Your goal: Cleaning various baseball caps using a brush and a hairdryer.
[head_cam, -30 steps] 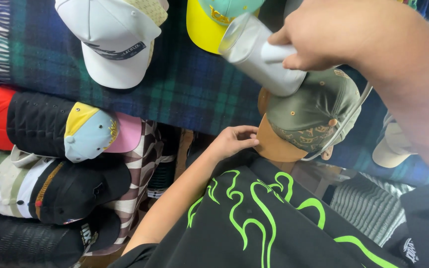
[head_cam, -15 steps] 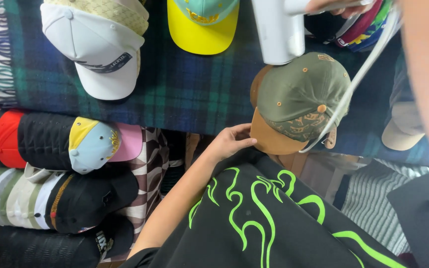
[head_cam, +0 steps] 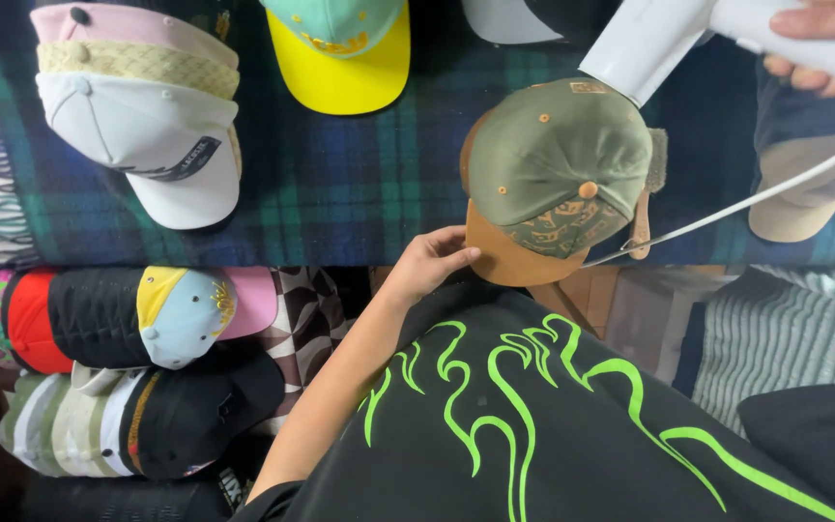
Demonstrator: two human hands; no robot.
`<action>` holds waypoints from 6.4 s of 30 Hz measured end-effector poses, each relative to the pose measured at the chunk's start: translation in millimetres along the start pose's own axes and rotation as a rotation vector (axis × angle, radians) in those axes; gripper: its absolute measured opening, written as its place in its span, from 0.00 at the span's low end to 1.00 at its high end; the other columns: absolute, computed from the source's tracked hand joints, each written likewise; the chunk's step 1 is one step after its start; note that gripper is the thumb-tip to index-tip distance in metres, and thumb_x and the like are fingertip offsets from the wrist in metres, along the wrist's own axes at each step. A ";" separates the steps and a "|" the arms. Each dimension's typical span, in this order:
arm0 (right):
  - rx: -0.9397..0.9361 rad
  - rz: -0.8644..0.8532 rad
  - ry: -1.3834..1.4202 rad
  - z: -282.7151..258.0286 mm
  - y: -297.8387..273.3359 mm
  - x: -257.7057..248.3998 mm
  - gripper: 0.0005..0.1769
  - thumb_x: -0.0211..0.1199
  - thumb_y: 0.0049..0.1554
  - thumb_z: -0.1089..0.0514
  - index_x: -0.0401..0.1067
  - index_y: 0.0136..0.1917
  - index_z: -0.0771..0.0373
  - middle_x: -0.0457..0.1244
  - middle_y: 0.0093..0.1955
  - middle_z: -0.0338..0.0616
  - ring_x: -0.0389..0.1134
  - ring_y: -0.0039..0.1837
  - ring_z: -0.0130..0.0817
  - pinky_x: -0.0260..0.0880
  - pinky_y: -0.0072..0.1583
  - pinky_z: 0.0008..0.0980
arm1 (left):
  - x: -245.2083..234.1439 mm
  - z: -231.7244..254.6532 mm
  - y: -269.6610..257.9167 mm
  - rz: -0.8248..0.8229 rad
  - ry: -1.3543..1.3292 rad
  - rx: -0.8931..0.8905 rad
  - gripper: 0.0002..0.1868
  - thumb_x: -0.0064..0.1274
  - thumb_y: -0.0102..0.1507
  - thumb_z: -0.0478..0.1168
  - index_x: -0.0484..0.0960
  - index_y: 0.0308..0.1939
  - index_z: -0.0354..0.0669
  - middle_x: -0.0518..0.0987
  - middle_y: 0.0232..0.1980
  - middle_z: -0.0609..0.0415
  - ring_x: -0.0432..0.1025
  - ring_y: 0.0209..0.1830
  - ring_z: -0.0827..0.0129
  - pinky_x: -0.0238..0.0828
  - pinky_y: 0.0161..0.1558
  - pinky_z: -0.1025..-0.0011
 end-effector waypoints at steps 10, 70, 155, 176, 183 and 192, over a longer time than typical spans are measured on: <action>-0.181 0.452 0.614 108.7 -92.9 212.7 0.34 0.56 0.71 0.61 0.55 0.87 0.52 0.60 0.42 0.68 0.64 0.33 0.47 0.67 0.31 0.37 | 18.5 5.2 6.3 0.082 -0.014 -0.017 0.08 0.68 0.62 0.41 0.89 0.43 0.44 0.84 0.34 0.54 0.74 0.36 0.74 0.78 0.43 0.70; -0.162 0.762 0.355 81.5 -183.2 406.3 0.30 0.60 0.62 0.65 0.52 0.72 0.76 0.65 0.31 0.52 0.70 0.31 0.42 0.73 0.34 0.39 | 53.1 -20.9 -7.2 0.207 -0.224 -0.083 0.23 0.54 0.71 0.43 0.72 0.70 0.50 0.77 0.63 0.48 0.72 0.62 0.54 0.64 0.63 0.36; 0.016 0.950 0.133 116.3 -182.8 454.7 0.17 0.67 0.55 0.55 0.66 0.54 0.60 0.66 0.34 0.46 0.70 0.34 0.39 0.71 0.40 0.41 | 18.9 -92.2 -9.2 0.027 -0.767 -0.357 0.48 0.26 0.63 0.81 0.81 0.49 0.42 0.82 0.44 0.50 0.79 0.48 0.54 0.77 0.56 0.58; -0.083 0.398 0.904 163.3 -53.7 185.6 0.24 0.60 0.55 0.49 0.73 0.63 0.57 0.59 0.35 0.39 0.57 0.30 0.24 0.61 0.32 0.26 | 116.7 -102.6 -9.2 0.429 -0.753 -0.204 0.07 0.58 0.67 0.40 0.79 0.49 0.49 0.81 0.46 0.53 0.78 0.41 0.63 0.79 0.53 0.63; -0.019 0.349 0.771 167.0 -3.8 169.8 0.27 0.64 0.53 0.46 0.74 0.64 0.54 0.62 0.35 0.39 0.62 0.31 0.29 0.71 0.37 0.32 | 110.5 -93.5 -13.2 0.524 -0.721 -0.110 0.13 0.57 0.68 0.39 0.76 0.56 0.50 0.81 0.50 0.52 0.78 0.44 0.65 0.79 0.51 0.68; -0.236 0.646 -0.251 126.9 -65.8 179.5 0.32 0.66 0.59 0.57 0.66 0.73 0.71 0.62 0.66 0.65 0.64 0.66 0.63 0.68 0.65 0.54 | 74.5 -26.6 -9.7 0.752 -0.545 0.259 0.23 0.53 0.71 0.47 0.74 0.67 0.42 0.77 0.62 0.41 0.72 0.62 0.52 0.67 0.62 0.53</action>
Point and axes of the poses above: each hand's wrist, its own y-axis towards the middle knuckle, its own x-axis out of the palm, z = x × y, the point moved 3 cm from there along y, towards the middle knuckle
